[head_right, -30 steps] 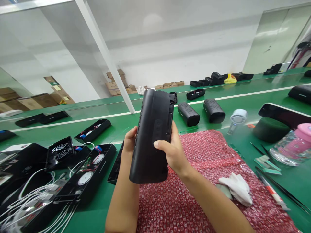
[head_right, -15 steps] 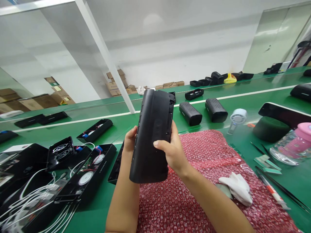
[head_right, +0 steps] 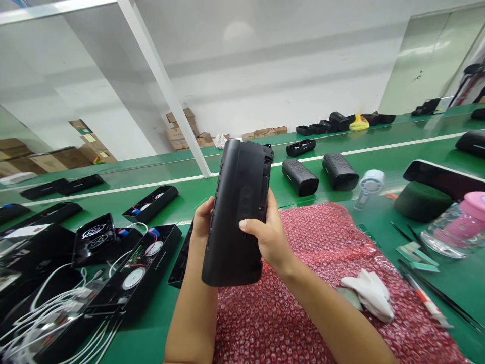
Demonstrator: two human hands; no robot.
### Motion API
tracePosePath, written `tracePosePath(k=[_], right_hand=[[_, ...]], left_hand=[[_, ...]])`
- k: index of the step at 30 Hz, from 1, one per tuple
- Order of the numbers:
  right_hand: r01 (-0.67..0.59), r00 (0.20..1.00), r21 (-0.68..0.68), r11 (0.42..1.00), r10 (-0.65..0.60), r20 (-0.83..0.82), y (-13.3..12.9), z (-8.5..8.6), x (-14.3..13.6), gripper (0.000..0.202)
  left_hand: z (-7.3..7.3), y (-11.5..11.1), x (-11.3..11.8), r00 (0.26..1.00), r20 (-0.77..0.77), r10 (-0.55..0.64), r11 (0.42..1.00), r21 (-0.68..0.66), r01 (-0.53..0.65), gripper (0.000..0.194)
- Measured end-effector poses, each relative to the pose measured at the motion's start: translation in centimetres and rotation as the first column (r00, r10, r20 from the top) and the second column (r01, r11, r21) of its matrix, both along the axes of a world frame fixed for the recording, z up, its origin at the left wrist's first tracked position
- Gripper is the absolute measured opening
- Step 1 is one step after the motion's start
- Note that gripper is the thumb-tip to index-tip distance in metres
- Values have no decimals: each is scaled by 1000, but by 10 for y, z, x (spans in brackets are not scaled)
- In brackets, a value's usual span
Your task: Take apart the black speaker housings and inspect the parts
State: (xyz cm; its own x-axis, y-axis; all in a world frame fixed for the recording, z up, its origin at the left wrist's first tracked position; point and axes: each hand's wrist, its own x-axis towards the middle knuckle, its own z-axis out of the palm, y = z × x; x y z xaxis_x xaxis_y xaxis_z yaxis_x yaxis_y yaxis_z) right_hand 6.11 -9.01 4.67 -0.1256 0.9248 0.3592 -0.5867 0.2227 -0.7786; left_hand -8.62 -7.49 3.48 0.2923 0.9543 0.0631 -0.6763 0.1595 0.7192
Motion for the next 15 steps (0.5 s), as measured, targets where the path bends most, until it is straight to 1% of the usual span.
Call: tracePosePath(k=[5,8,12,15], right_hand=[[-3,1000,-9,1000,3,4,-1,0,0,62],[-5,1000,-14,1000,6,5,-1,0,0,62],[7,999,-4,1000,-7,31,0,0,0,62],[5,1000,-5,1000,-5,15,0,0,0,62]], left_hand=[[0,9,-6,998,-27,-59,998,-33,58,45],[1,11,-8,999,-27,-42,998,-50,41,45],[3,4,-3,999,-15,-36,999,-40,36,48],[5,-3,2,999,3,-39,999,-21,39,52]])
